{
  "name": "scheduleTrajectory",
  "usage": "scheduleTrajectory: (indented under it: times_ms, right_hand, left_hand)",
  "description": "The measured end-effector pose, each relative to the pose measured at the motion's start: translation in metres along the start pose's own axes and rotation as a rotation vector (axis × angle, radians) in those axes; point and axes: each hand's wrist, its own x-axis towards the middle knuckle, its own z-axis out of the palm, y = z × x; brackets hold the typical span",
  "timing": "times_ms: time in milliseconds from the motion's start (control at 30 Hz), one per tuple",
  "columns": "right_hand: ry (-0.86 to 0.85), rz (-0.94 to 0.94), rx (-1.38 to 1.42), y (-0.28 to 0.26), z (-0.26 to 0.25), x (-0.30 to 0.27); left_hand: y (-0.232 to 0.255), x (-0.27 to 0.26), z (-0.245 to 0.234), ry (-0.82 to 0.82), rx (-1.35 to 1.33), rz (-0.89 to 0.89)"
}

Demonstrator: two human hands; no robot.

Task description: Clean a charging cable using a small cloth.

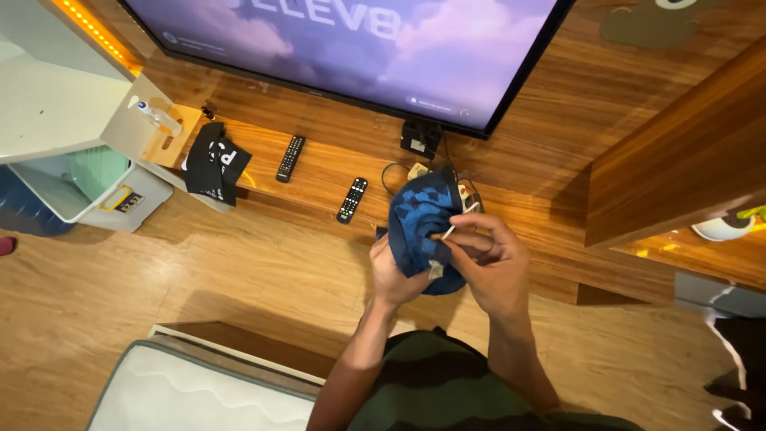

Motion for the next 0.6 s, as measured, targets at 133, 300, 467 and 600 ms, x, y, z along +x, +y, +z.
scheduleTrajectory:
  times_ms: [133,300,467,600]
  right_hand:
    - [-0.024,-0.003,-0.048,-0.011,0.002,-0.004]
    - [0.048,-0.043,-0.020,-0.001,-0.006,0.000]
    - [0.106,-0.116,0.097,0.009,-0.008,-0.003]
    - [0.183,-0.070,0.126,0.012,-0.011,-0.002]
  left_hand:
    - [0.027,0.020,-0.007,0.034,0.037,0.028]
    - [0.024,0.024,-0.021,0.022,0.240,0.142]
    - [0.009,0.015,-0.022,0.061,0.344,0.193]
    - [-0.005,0.003,-0.027,0.066,0.393,0.128]
